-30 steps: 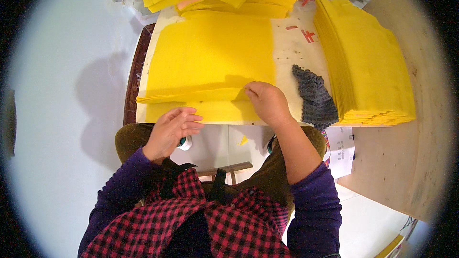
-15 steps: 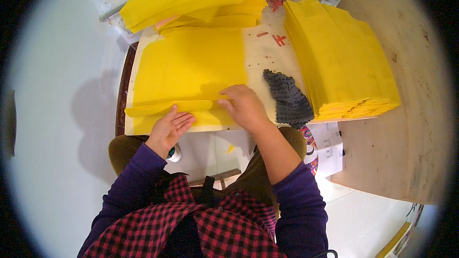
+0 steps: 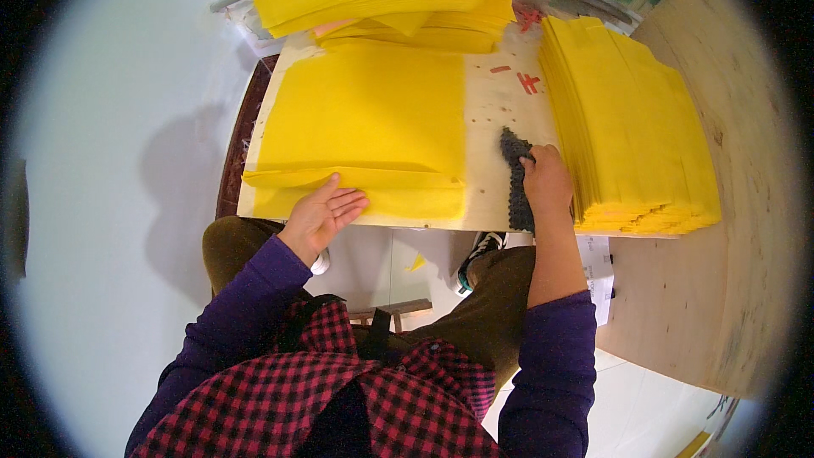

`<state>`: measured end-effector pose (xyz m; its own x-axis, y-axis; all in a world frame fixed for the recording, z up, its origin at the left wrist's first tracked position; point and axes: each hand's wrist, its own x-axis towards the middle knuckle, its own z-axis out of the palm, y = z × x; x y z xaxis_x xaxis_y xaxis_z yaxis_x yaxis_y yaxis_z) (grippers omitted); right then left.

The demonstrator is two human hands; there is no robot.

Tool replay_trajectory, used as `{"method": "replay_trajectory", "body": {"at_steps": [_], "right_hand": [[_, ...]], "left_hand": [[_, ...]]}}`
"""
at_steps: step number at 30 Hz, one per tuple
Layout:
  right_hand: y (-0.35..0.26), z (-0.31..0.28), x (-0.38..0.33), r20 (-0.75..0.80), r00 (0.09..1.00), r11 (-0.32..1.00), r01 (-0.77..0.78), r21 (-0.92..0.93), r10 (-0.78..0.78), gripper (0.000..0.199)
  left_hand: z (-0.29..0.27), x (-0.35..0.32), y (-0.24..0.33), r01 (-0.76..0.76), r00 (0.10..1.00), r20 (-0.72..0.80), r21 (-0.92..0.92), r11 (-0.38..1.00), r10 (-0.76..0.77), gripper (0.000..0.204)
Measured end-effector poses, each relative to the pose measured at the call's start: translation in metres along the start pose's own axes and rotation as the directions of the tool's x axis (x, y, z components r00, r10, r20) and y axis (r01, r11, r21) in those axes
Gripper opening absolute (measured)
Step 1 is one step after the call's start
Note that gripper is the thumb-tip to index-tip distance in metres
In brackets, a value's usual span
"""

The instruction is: The person folds multiple yellow fabric sheets on a table, aligning edges and pressing creases. They stack the folded pieces and continue folding additional sheets from a nearby pile.

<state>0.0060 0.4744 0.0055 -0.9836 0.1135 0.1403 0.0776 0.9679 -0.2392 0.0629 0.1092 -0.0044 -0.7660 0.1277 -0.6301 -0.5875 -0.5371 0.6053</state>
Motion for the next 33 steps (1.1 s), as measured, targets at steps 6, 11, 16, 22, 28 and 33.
{"method": "replay_trajectory", "body": {"at_steps": [6,11,16,22,28,33], "right_hand": [[-0.013,-0.006,0.007,-0.114,0.991,0.997,-0.071,-0.004,0.07,0.029],[-0.058,-0.018,-0.007,-0.322,0.906,0.9,0.36,0.245,-0.274,0.017],[-0.121,-0.003,-0.016,-0.111,0.875,0.716,0.453,0.531,-0.471,0.013],[-0.153,0.005,-0.013,0.096,0.845,0.755,0.412,0.511,-0.526,0.02],[-0.17,0.015,-0.005,0.273,0.803,0.793,0.355,0.495,-0.53,0.023],[-0.182,0.018,-0.003,0.34,0.775,0.795,0.32,0.514,-0.532,0.02]], "left_hand": [[0.0,0.0,0.0,0.001,1.0,-0.001,-0.009,1.0,-0.001,0.059],[0.001,0.0,-0.001,-0.006,1.0,-0.001,-0.014,1.0,0.006,0.057],[0.002,0.0,-0.001,-0.006,1.0,-0.026,-0.023,1.0,0.005,0.054],[0.002,-0.002,-0.002,-0.023,0.999,-0.027,-0.02,1.0,0.022,0.039],[0.005,-0.004,-0.001,-0.013,0.999,-0.052,-0.009,1.0,0.013,0.031],[0.007,-0.005,-0.001,-0.027,0.998,-0.057,0.002,1.0,0.027,0.029]]}}
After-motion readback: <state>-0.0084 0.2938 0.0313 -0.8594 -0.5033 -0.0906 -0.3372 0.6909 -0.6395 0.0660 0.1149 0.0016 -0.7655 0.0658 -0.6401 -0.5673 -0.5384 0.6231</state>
